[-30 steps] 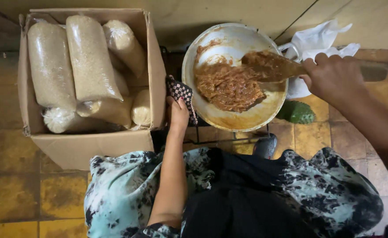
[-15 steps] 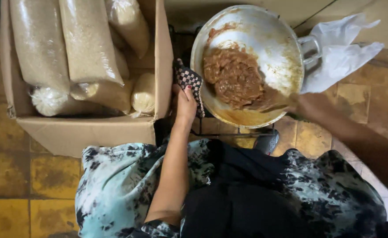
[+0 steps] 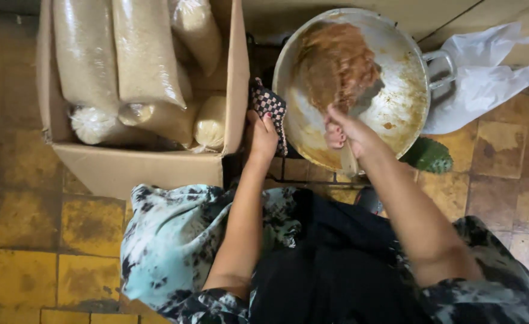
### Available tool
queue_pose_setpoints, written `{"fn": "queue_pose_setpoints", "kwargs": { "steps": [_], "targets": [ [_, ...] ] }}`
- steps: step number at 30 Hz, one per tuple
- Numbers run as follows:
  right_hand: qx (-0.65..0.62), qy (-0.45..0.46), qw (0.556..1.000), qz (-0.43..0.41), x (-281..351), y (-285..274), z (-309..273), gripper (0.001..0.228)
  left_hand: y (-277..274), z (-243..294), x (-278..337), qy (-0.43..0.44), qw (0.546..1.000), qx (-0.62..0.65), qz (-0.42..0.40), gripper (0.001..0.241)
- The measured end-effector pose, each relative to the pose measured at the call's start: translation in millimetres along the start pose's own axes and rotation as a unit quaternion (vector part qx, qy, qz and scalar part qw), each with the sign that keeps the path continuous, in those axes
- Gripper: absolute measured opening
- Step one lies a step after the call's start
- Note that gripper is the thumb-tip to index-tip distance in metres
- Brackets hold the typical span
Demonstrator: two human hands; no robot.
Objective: Stirring a thick brown paste in a large pan using a wooden spatula
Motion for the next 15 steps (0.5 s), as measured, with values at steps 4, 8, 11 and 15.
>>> {"fn": "queue_pose_setpoints", "kwargs": {
  "steps": [4, 8, 11, 15],
  "targets": [
    [-0.217, -0.062, 0.973, -0.057, 18, -30, 0, 0.046, 5, 2, -1, 0.005, 1.0, 0.002, 0.01, 0.043],
    [-0.245, -0.091, 0.965, -0.016, 68, -61, 4, 0.044, -8, 18, 13, 0.019, 0.999, 0.003, 0.035, 0.037],
    [-0.225, -0.091, 0.97, 0.02, 112, -49, -8, 0.045, 21, -11, -7, 0.031, 0.997, -0.028, 0.058, 0.035],
    [-0.076, -0.052, 0.995, 0.028, 132, -51, -12, 0.064, 10, 3, 2, 0.034, 0.996, -0.021, 0.075, 0.032]
  ]
}}
Point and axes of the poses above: each hand's wrist, its own x-axis away from the middle knuckle, its own y-axis out of the palm, z = x × y, the point moved 2 cm from there along -x, towards the middle knuckle, and after that the axes turned 9 degrees about -y, right-handed, at the moved point
